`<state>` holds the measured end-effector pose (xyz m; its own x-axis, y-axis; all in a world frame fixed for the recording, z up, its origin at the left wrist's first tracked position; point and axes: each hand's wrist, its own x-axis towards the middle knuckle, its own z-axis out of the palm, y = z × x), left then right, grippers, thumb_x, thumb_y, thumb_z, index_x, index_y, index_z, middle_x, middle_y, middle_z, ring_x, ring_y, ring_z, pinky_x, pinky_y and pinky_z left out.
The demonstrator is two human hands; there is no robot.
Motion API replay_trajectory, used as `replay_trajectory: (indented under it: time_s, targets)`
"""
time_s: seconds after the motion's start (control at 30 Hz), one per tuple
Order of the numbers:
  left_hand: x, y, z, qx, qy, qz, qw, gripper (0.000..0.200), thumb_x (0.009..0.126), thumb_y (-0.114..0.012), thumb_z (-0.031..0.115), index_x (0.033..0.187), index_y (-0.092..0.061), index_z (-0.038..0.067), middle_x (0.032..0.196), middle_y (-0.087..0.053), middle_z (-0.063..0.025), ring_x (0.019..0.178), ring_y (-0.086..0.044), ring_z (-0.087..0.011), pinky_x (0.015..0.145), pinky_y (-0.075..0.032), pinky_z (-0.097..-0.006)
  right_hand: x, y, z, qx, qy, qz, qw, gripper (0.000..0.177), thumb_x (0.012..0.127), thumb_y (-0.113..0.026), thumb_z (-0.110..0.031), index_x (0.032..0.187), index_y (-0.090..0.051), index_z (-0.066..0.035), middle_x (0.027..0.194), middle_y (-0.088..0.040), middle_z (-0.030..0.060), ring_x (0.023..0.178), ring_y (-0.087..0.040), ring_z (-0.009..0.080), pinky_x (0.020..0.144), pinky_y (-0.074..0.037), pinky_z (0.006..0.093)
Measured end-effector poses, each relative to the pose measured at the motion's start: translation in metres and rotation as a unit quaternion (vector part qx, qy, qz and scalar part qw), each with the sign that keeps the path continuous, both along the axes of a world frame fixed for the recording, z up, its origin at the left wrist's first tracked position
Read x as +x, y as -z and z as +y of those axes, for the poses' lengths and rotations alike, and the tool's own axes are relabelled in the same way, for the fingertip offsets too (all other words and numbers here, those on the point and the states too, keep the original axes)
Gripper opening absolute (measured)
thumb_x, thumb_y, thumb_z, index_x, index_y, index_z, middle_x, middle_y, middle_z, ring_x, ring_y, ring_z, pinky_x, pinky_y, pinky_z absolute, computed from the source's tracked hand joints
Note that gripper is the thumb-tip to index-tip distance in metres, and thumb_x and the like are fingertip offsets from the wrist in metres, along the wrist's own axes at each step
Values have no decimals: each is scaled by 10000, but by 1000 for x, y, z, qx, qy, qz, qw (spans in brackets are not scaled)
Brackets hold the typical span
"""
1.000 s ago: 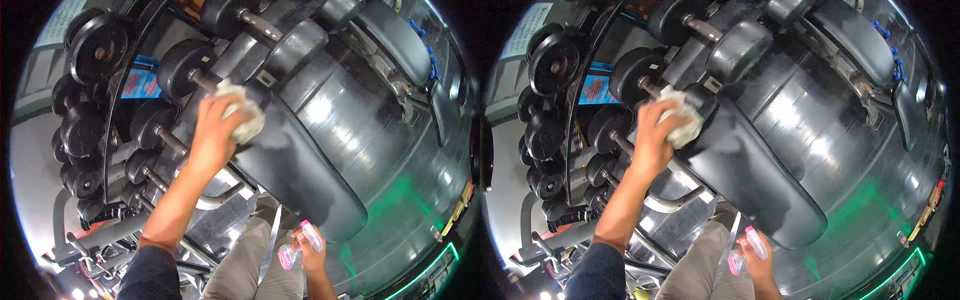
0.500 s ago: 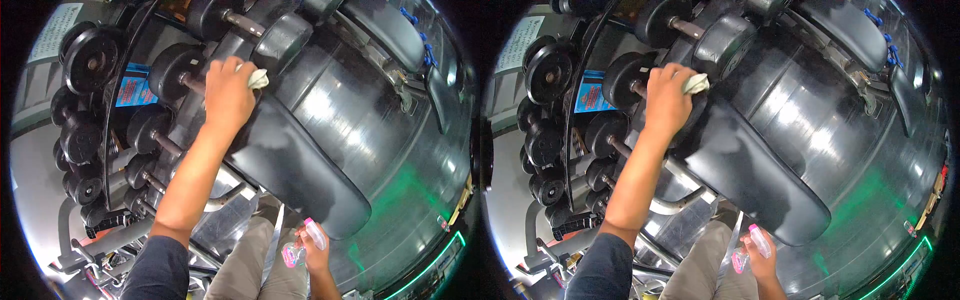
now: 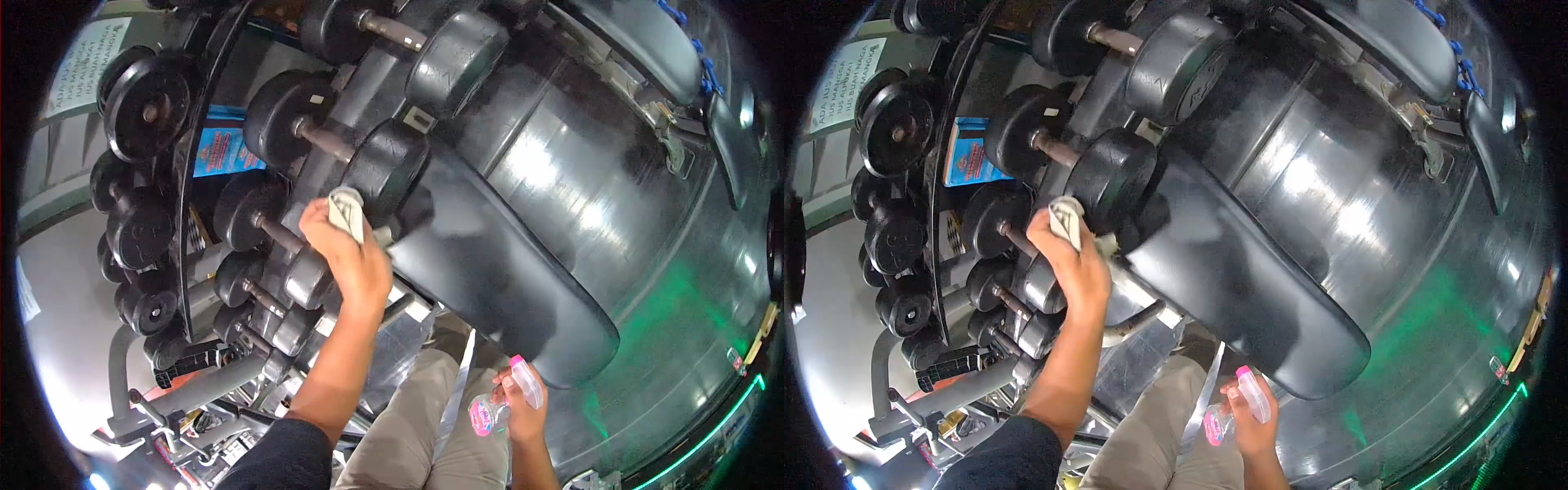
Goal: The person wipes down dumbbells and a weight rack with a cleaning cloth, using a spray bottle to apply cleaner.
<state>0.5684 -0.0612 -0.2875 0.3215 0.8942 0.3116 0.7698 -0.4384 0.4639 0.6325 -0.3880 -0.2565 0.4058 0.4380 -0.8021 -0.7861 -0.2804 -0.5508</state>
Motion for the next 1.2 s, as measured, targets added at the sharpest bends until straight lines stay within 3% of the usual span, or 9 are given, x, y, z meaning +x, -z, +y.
replay_trajectory:
  time_s: [0.13, 0.27, 0.5, 0.63, 0.73, 0.97, 1.07, 1.13, 1.2]
  targets:
    - [4, 34, -30, 29, -132, -139, 981, 357, 987, -590, -24, 1287, -396, -31, 1230, -465, -161, 1161, -493, -245, 1060, -397, -389, -2, 2, 2, 10, -16, 0, 1000, 264, 967, -704, -211, 1090, -621, 8, 920, -666, 117, 683, -627, 157, 643, -519, 312]
    - [20, 93, -73, -217, -255, -532, 777, 360, 1046, -551, 20, 1344, -350, 13, 1326, -480, -137, 1171, -524, -236, 1083, -431, -394, -6, 3, 8, 16, -14, 18, 1000, 200, 985, -693, -147, 1106, -623, -4, 917, -672, 74, 735, -637, 124, 672, -536, 293]
    - [-11, 59, -1, -537, -305, -774, 141, 346, 1044, -446, 114, 1311, -592, -49, 1335, -573, -221, 1225, -494, -384, 1056, -489, -486, -2, -5, 10, -15, -24, 17, 999, 198, 978, -677, -180, 1063, -623, -9, 925, -674, 94, 703, -632, 133, 657, -502, 285]
    - [-10, -1, -7, -546, -294, -775, 120, 372, 1063, -438, 173, 1348, -592, -12, 1406, -546, -229, 1292, -453, -404, 1080, -490, -494, 1, 4, 5, -1, -11, 14, 1000, 203, 974, -682, -176, 1059, -621, -2, 925, -669, 102, 708, -633, 142, 658, -510, 296]
    - [2, 44, -2, -568, -268, -742, 236, 397, 1058, -436, 207, 1357, -592, -3, 1432, -536, -229, 1304, -447, -429, 1057, -521, -499, 0, 3, 7, 2, -10, 10, 1000, 208, 971, -673, -181, 1039, -616, 8, 919, -658, 119, 687, -625, 155, 650, -501, 305]
    - [20, 83, 11, -558, -269, -780, 92, 370, 1033, -503, 132, 1349, -587, -42, 1396, -562, -233, 1286, -498, -418, 1066, -537, -507, 1, 10, -2, -10, -5, 8, 1000, 221, 965, -678, -163, 1079, -614, 15, 920, -662, 131, 676, -627, 168, 641, -513, 321]
    - [11, 19, -11, -555, -248, -789, -87, 400, 1013, -541, 124, 1381, -584, -30, 1434, -520, -233, 1327, -456, -398, 1086, -536, -492, 3, 11, -4, -15, 14, 12, 1000, 235, 962, -681, -163, 1091, -615, 23, 922, -666, 137, 663, -625, 170, 630, -512, 326]
    - [6, 8, -16, -590, -184, -782, -81, 404, 996, -566, 129, 1380, -593, 6, 1445, -499, -196, 1345, -421, -365, 1105, -514, -508, 7, 13, -6, 3, 13, 18, 1000, 225, 977, -694, -170, 1104, -624, 1, 940, -683, 106, 716, -631, 147, 663, -528, 312]
    - [3, 34, -17, -606, -113, -783, 83, 400, 1035, -509, 174, 1392, -574, 5, 1467, -512, -217, 1386, -397, -423, 1111, -513, -551, 6, 13, -8, 5, 13, 24, 1000, 222, 984, -701, -177, 1109, -628, -9, 949, -691, 90, 741, -633, 135, 677, -534, 306]
